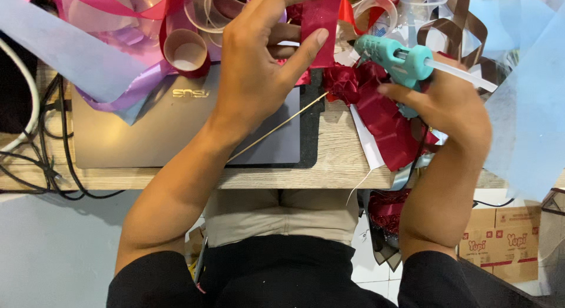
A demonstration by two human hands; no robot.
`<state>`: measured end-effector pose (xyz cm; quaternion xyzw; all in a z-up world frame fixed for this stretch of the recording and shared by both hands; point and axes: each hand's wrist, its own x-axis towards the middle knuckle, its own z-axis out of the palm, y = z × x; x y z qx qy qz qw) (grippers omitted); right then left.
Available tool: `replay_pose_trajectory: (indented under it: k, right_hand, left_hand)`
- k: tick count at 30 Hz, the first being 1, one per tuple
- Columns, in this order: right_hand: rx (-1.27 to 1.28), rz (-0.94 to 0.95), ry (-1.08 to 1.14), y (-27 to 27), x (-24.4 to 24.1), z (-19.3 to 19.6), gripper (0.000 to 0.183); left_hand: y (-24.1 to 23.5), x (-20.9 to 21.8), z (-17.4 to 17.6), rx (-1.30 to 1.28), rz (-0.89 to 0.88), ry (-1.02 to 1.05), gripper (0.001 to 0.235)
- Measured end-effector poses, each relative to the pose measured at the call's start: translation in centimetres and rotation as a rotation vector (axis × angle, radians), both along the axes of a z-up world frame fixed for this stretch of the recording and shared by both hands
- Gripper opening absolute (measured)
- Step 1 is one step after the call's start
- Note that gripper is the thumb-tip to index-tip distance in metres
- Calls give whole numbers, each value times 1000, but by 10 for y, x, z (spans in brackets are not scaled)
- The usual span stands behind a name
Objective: The person uses a hot glue gun to attach pieces of red ribbon to a wooden stick, folding and shaping the ribbon into a flower-like structure. The person repeatedly applies glue and presses the ribbon onto the stick to build up the craft.
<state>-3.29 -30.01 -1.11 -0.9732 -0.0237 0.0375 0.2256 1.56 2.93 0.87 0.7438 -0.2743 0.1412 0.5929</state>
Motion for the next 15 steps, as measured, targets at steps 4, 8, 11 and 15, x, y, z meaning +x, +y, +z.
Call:
replay_pose_trajectory:
  k: [4, 8, 11, 15]
  right_hand:
    - [-12, 240, -136, -19, -6, 4, 34]
    - [-115, -135, 130, -24, -28, 5, 42]
    - [-44, 18, -200, -34, -54, 2, 29]
    - [233, -164, -357, -47, -84, -24, 28]
  left_hand:
    - [-1, 3, -9, 14, 10, -24, 31]
    - [0, 1, -6, 27, -3, -21, 33]
    - [0, -2, 0, 34, -4, -38, 27]
    - [-1, -3, -1, 71, -6, -103, 25]
